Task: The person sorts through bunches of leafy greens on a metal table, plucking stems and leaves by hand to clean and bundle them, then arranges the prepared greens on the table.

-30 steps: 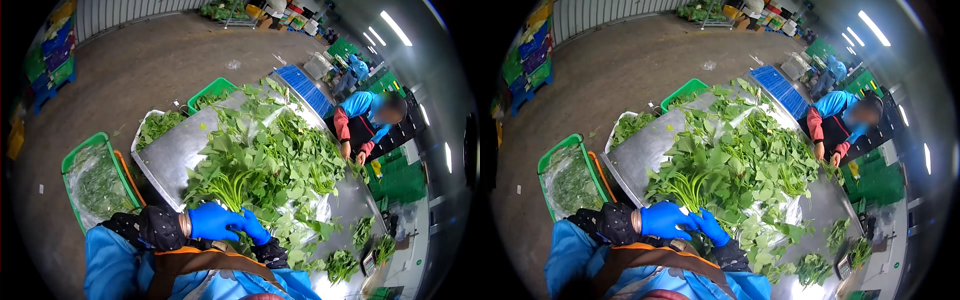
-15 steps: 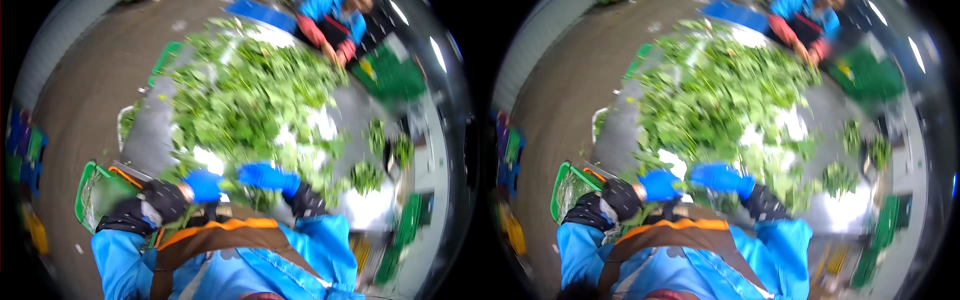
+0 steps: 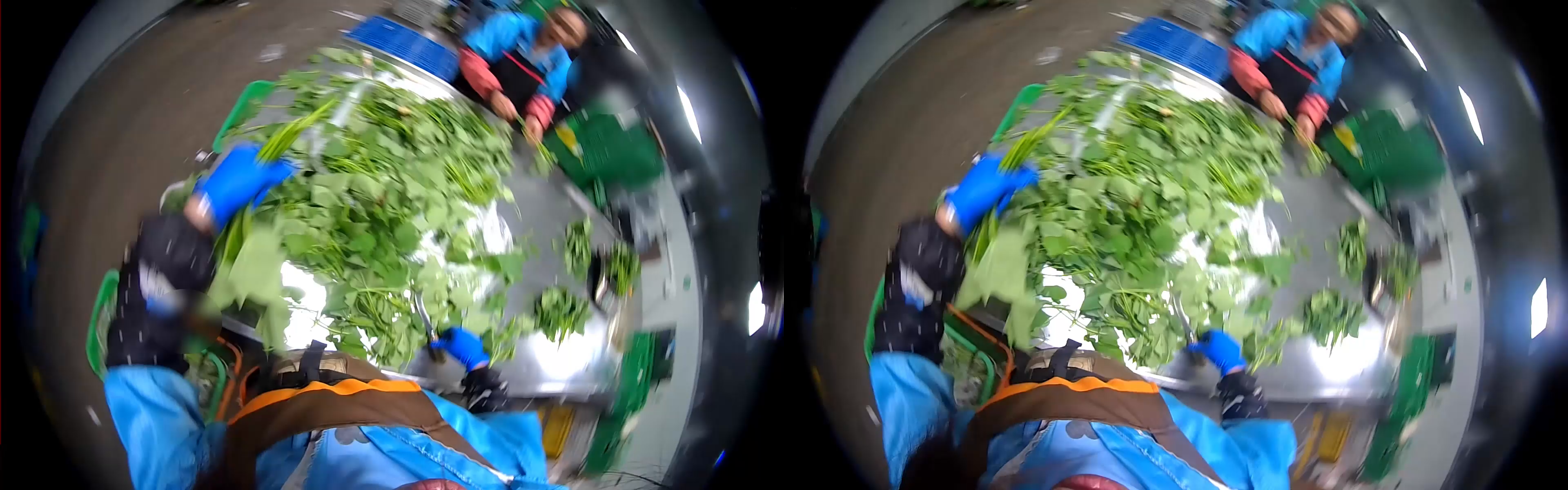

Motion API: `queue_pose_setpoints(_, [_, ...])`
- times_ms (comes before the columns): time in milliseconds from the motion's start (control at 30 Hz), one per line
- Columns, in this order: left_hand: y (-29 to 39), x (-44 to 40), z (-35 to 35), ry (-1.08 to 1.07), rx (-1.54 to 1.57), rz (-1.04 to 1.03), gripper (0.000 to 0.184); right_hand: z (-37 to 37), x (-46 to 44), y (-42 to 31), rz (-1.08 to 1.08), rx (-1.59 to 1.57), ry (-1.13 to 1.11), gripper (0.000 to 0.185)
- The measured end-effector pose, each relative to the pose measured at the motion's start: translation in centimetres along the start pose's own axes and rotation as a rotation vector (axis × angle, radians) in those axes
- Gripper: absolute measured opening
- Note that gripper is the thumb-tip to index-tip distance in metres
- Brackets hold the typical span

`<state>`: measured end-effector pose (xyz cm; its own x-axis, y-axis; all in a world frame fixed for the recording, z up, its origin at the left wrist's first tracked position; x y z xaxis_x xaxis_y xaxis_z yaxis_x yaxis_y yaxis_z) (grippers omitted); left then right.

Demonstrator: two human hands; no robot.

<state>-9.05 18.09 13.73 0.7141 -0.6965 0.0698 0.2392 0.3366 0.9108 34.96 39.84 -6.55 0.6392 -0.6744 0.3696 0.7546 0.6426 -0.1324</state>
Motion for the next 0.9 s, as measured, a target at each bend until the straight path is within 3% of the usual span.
queue_pose_setpoints(33, [2.0, -1.4, 1.6, 0.117, 0.022, -0.126, 0.020, -1.4, 0.8, -0.4, -0.080, -0.156, -0.080, 0.043])
queue_pose_setpoints(100, [4.8, -1.2, 1.6, 0.086, 0.016, -0.127, 0.025, -3.1, 0.9, 0.4, -0.045, -0.160, 0.076, 0.043])
queue_pose_setpoints(167, [3.9, -0.6, -1.7, -0.008, 0.010, -0.202, 0.036, -3.3, 0.9, 1.1, -0.095, -0.197, 0.014, 0.040])
queue_pose_setpoints(233, [2.1, 1.7, -6.0, -0.201, -0.110, -0.288, 0.037, -5.0, -0.3, 4.9, -0.043, -0.239, 0.108, 0.038])
queue_pose_setpoints(267, [0.1, 2.8, -7.6, -0.276, -0.136, -0.263, 0.037, -5.5, -0.3, 5.8, -0.089, -0.352, 0.065, 0.037])
queue_pose_setpoints(300, [-4.0, 3.7, -9.4, -0.383, -0.069, 0.021, 0.031, -5.5, 0.0, 6.3, -0.186, -0.449, 0.017, 0.037])
queue_pose_setpoints(400, [-9.0, 6.4, -12.0, -0.421, 0.299, 0.284, 0.023, -4.5, -0.7, 7.5, -0.096, -0.408, 0.312, 0.033])
queue_pose_setpoints(567, [-10.6, 8.5, -12.7, -0.392, 0.510, 0.367, 0.020, -1.1, -0.1, 1.1, -0.198, -0.572, 0.311, 0.036])
queue_pose_setpoints(700, [-10.9, 8.9, -12.4, -0.367, 0.508, 0.394, 0.019, 0.5, -1.9, -4.8, 0.111, -0.776, 0.428, 0.025])
queue_pose_setpoints(900, [-10.2, 9.0, -13.4, -0.416, 0.500, 0.324, 0.018, 3.7, -1.2, -14.8, 0.235, -0.756, 0.390, 0.043])
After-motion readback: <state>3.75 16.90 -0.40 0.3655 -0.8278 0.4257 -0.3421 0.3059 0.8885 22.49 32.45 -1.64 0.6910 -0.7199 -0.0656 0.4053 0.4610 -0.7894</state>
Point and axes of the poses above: each hand's wrist, its own x-axis away from the middle knuckle, its own z-axis out of the back of the hand, y = z × x, the point moved 9 cm from there along -x, towards the middle knuckle, and after that the axes turned 9 degrees about y, right-handed, at the moved point
